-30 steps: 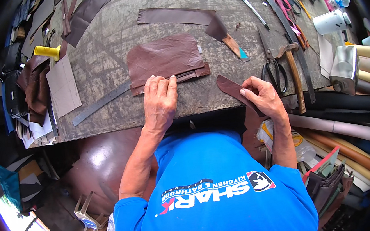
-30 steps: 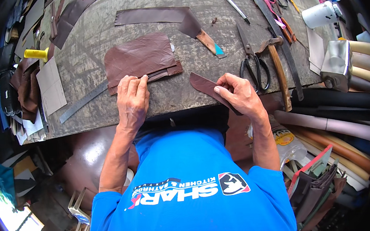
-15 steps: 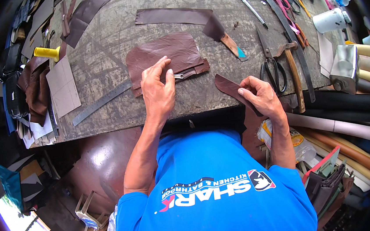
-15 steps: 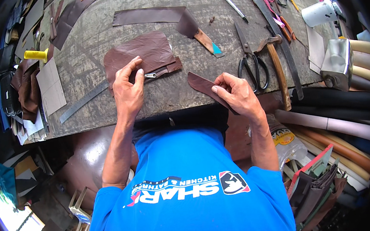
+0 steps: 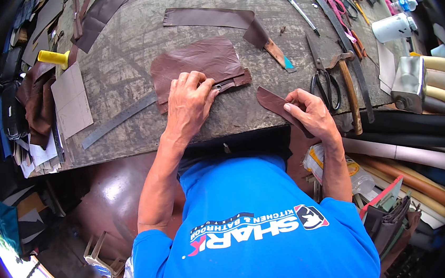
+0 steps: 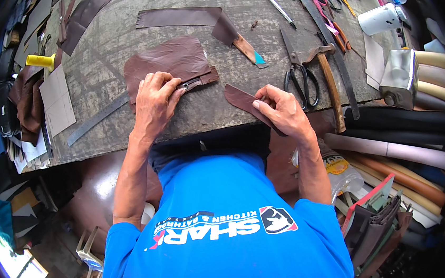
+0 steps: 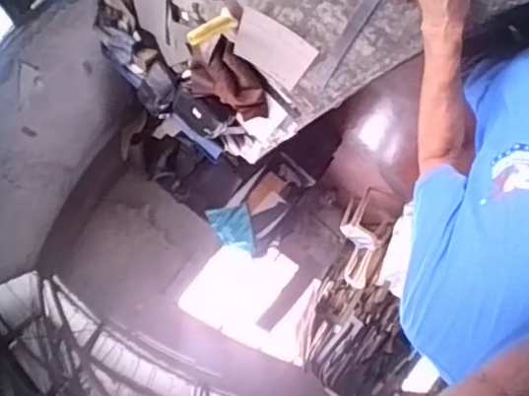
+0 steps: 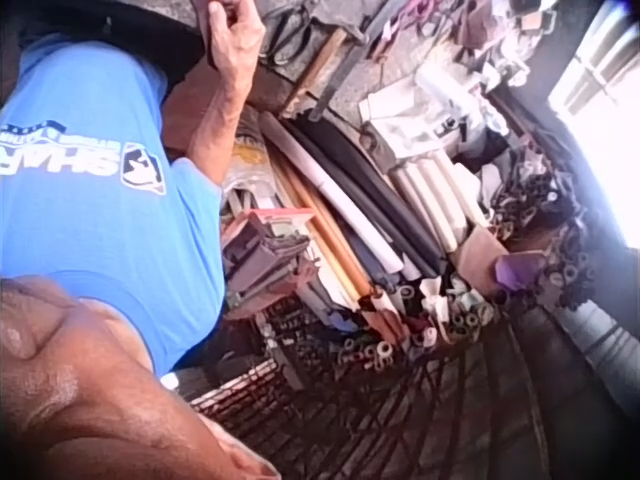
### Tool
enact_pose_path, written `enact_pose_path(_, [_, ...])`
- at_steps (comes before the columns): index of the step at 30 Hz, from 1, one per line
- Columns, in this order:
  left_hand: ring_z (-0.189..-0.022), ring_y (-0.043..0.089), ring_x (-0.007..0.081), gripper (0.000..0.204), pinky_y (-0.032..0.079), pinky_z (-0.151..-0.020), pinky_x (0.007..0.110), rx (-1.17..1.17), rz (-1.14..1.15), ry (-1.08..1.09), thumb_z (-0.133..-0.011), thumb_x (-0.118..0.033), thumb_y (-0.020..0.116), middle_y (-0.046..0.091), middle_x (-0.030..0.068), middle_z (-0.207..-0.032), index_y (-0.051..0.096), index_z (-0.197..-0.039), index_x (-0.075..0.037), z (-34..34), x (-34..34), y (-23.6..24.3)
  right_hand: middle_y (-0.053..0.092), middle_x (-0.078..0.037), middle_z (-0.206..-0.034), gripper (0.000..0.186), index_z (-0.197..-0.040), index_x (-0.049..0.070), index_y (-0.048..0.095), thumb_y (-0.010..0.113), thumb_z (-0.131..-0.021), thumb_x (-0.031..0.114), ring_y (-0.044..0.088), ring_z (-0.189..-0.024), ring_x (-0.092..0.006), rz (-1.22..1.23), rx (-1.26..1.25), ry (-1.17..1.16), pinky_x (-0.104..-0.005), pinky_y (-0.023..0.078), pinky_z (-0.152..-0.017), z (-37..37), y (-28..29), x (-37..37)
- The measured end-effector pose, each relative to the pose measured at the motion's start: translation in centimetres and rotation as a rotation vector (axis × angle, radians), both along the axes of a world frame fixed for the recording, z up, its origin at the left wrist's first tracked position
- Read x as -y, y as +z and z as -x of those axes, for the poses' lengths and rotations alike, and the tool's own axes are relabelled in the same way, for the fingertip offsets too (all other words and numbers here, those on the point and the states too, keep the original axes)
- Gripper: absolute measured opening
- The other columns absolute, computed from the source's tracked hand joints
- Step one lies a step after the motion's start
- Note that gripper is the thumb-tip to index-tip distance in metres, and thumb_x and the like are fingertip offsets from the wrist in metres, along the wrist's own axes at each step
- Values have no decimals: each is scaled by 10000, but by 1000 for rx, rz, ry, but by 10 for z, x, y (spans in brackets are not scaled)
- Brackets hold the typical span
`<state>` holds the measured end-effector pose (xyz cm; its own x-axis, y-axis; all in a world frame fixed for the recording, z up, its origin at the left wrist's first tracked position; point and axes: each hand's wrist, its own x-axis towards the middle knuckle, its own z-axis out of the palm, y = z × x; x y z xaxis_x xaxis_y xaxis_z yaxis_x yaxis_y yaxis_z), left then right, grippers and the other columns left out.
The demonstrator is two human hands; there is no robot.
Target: The recorder is assembling and hammering a leather pouch with a zipper.
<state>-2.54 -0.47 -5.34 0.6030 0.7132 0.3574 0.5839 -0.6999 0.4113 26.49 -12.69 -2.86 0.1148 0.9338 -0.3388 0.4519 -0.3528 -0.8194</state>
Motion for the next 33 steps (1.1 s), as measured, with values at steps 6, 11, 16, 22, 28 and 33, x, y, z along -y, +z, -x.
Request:
enact_pose_path(6, [-885,574,267,133,450,-771,397,9,-167,36,-856,-126,727,606,68,-935,680,-958,-53,-9,2,-16,593,14,-702,170,-994,-11,656,700,-923,137,512,-647,-44,11,-22,-22,-247,427,-576,3,1,0])
enact_pose_path(11, [-862,570,276,110,450,-761,402,7,-132,129,-874,-107,678,594,81,-910,661,-963,-45,-15,2,-22,562,22,-687,156,-985,7,654,695,-934,149,491,-632,-47,17,1,23,-253,413,-566,-2,-2,0])
enact_pose_path(16, [-903,559,269,166,449,-806,400,-23,-82,0,-824,-83,639,576,96,-936,642,-984,-41,-11,30,-20,535,17,-682,162,-981,18,645,682,-949,173,479,-632,-60,76,47,136,-262,410,-569,-11,7,9])
enact_pose_path(22, [-980,566,276,299,446,-864,417,61,-51,76,-838,-141,714,591,97,-1034,649,-1107,-28,-4,55,-23,604,0,-772,64,-998,2,637,650,-944,34,542,-675,-64,236,-19,132,-244,449,-617,-20,60,5])
enact_pose_path(28, [-1179,541,319,439,399,-1021,485,-26,-39,219,-862,-206,740,572,136,-1234,636,-1249,-27,32,98,-19,708,-73,-861,158,-1073,-33,668,645,-927,25,665,-796,-117,0,-20,382,-289,520,-723,12,68,-23])
enact_pose_path(33, [-1191,550,319,376,414,-1016,469,92,-73,214,-857,-136,734,588,125,-1248,663,-1211,-31,55,107,-27,723,-90,-891,197,-1106,-21,681,666,-926,58,674,-809,-123,11,18,586,-291,537,-739,61,53,-63])
